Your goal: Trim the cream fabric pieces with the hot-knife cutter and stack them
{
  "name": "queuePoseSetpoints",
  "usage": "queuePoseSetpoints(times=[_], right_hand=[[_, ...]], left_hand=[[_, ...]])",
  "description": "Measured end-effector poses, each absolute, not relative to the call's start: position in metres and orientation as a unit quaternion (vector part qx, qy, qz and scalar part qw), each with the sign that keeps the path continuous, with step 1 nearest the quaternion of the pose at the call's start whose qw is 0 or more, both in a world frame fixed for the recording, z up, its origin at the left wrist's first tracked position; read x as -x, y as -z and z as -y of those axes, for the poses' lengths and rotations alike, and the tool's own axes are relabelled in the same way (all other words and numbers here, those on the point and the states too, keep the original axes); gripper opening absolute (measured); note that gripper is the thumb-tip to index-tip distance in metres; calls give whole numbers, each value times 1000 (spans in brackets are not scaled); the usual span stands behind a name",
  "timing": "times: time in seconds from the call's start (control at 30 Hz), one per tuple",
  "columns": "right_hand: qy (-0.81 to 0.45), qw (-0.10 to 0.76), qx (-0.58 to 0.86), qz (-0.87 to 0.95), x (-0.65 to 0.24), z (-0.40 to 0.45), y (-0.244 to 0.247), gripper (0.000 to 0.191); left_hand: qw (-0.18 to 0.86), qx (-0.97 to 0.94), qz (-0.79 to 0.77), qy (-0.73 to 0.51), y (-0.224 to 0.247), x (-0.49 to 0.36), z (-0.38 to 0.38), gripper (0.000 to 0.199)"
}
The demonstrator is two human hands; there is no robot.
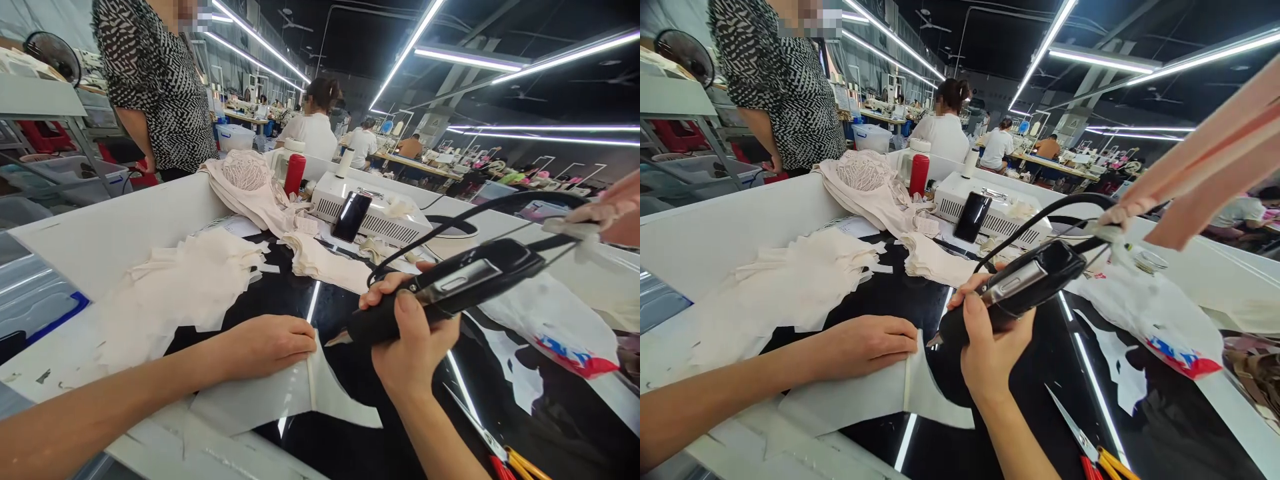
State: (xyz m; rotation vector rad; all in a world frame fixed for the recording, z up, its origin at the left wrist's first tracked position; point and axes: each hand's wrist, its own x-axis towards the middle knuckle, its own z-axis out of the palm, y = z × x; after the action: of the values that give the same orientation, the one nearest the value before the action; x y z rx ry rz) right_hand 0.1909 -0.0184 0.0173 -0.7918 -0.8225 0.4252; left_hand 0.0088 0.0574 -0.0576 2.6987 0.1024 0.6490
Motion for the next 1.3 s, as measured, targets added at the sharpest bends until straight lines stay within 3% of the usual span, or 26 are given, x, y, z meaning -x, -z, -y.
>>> queuePoseSetpoints(times=[1.3], right_hand=[[-181, 813, 377, 405, -185, 25, -12, 38]], left_hand=[[181, -959, -44, -214, 56, -6, -58, 21]])
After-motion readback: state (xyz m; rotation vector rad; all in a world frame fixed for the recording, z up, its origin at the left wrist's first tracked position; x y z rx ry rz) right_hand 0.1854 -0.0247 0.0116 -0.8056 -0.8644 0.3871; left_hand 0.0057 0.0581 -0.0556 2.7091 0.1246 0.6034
